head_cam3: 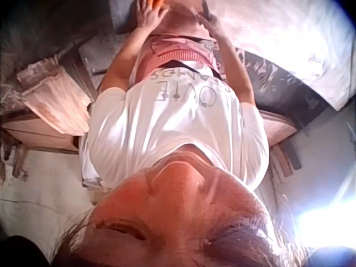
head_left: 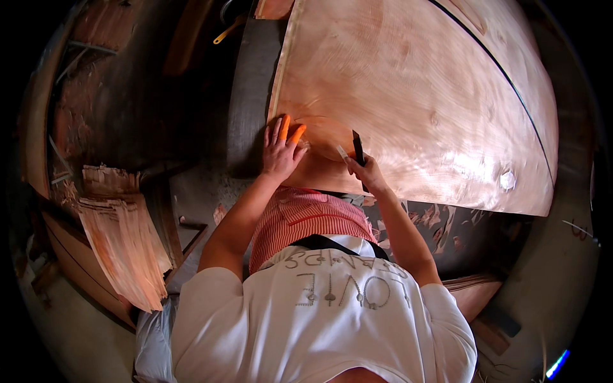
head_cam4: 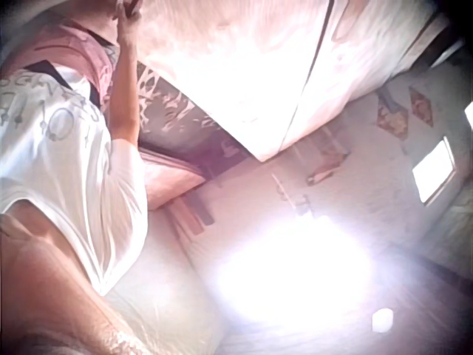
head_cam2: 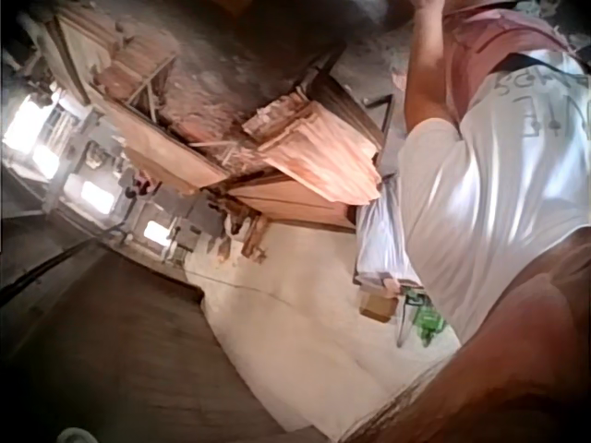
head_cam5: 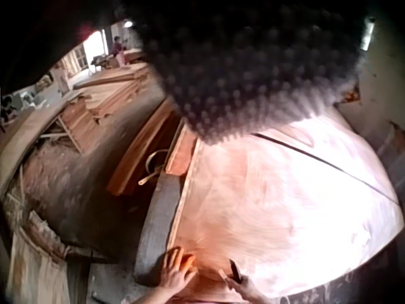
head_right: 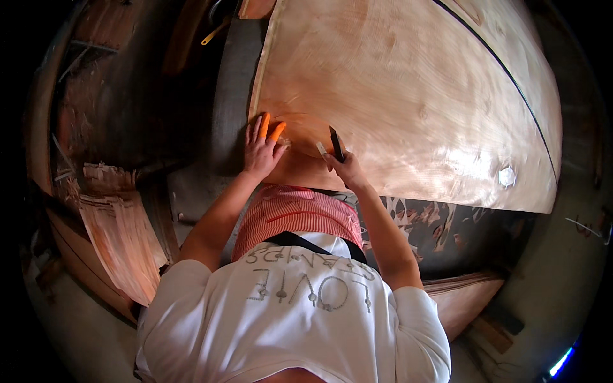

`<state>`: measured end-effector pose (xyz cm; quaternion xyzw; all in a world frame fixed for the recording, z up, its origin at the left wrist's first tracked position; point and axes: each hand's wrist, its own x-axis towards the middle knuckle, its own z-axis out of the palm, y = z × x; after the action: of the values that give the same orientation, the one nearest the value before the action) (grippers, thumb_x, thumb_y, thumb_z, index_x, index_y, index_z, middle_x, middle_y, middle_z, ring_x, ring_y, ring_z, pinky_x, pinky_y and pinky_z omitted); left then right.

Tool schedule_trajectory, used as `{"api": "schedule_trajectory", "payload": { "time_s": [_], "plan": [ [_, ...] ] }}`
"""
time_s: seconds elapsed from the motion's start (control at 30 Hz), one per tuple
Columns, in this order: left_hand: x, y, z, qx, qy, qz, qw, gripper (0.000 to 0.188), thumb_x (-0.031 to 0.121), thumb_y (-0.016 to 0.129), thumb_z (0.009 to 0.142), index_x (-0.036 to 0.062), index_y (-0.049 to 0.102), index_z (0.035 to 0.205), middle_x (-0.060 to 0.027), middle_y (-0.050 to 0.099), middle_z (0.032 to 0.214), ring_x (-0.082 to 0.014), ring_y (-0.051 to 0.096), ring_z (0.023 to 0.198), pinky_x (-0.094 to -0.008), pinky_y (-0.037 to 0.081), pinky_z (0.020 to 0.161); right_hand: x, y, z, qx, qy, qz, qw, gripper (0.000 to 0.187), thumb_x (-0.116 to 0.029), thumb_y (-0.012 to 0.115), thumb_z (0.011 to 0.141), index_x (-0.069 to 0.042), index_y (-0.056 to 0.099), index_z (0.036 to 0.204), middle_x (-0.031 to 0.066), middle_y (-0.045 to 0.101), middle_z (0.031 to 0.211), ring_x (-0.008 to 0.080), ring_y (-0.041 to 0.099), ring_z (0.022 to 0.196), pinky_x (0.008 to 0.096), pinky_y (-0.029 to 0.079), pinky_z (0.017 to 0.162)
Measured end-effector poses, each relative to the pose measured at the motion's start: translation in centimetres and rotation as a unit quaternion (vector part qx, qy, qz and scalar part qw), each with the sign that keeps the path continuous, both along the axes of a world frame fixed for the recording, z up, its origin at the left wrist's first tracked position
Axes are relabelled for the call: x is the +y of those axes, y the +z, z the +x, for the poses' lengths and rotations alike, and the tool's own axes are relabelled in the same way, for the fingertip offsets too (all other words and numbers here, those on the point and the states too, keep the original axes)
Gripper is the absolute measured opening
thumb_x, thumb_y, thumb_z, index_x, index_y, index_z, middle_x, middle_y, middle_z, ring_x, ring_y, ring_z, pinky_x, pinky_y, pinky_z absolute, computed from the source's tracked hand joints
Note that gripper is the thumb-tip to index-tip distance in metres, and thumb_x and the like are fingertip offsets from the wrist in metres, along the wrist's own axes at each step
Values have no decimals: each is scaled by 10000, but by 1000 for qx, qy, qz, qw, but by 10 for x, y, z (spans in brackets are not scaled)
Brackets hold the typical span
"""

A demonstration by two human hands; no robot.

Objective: The person selects wood veneer sheets from a stack and places them on a large curved surface, using a knife to trim pieces and fit them around defects or along seams.

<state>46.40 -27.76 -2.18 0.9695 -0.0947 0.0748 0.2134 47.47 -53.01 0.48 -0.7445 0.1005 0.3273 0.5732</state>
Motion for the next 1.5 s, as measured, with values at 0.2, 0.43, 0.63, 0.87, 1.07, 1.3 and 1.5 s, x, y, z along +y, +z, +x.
{"api": "schedule_trajectory", "payload": {
  "time_s": [0.2,0.43,0.63,0.87,1.07,1.3,1.5],
  "plan": [
    [-1,-2,2,-10,5,-14,1000,470,345,560,808,162,461,1229,-175,298,1361,-334,263,1273,-530,195,1019,49,-1,35,-86,31,90,992,165,-218,586,846,-55,597,875,-44,502,603,25,400,505,189,301,444],
    [2,-15,2,-31,16,16,999,442,347,528,824,134,462,1206,-174,351,1318,-306,318,1249,-509,227,1012,107,5,76,-45,84,-16,995,164,-169,606,810,-7,605,784,3,540,600,88,486,564,243,390,539],
    [5,-4,7,-21,50,-44,998,544,363,506,826,31,411,1246,-155,339,1337,-300,323,1245,-477,247,1014,98,-21,80,-37,107,-19,993,202,-199,618,780,3,604,784,27,569,610,103,512,574,251,401,544],
    [6,-4,6,25,-27,68,997,631,421,524,803,30,383,1278,-111,336,1359,-230,258,1298,-477,150,1057,105,-6,76,-26,110,-55,992,227,-199,630,771,9,593,855,31,585,652,104,528,599,260,424,561],
    [2,4,8,53,-39,90,994,652,400,551,785,32,370,1292,-115,324,1368,-239,252,1300,-477,128,1063,83,-13,77,-244,238,-186,922,205,-101,587,749,4,597,925,140,620,708,198,577,608,319,450,577],
    [-4,17,17,25,-35,69,997,581,329,591,769,20,432,1234,-123,381,1329,-251,294,1273,-474,189,1040,31,-23,78,-53,34,-119,991,216,-230,590,801,-25,630,747,7,582,579,92,480,466,244,357,434],
    [-47,15,50,-48,-158,10,986,349,177,508,796,-14,548,1086,-112,434,1285,-234,295,1270,-479,217,1025,32,-31,61,-3,-87,-80,993,236,-244,637,777,-13,635,820,22,591,618,69,459,447,219,321,396]
  ]
}}
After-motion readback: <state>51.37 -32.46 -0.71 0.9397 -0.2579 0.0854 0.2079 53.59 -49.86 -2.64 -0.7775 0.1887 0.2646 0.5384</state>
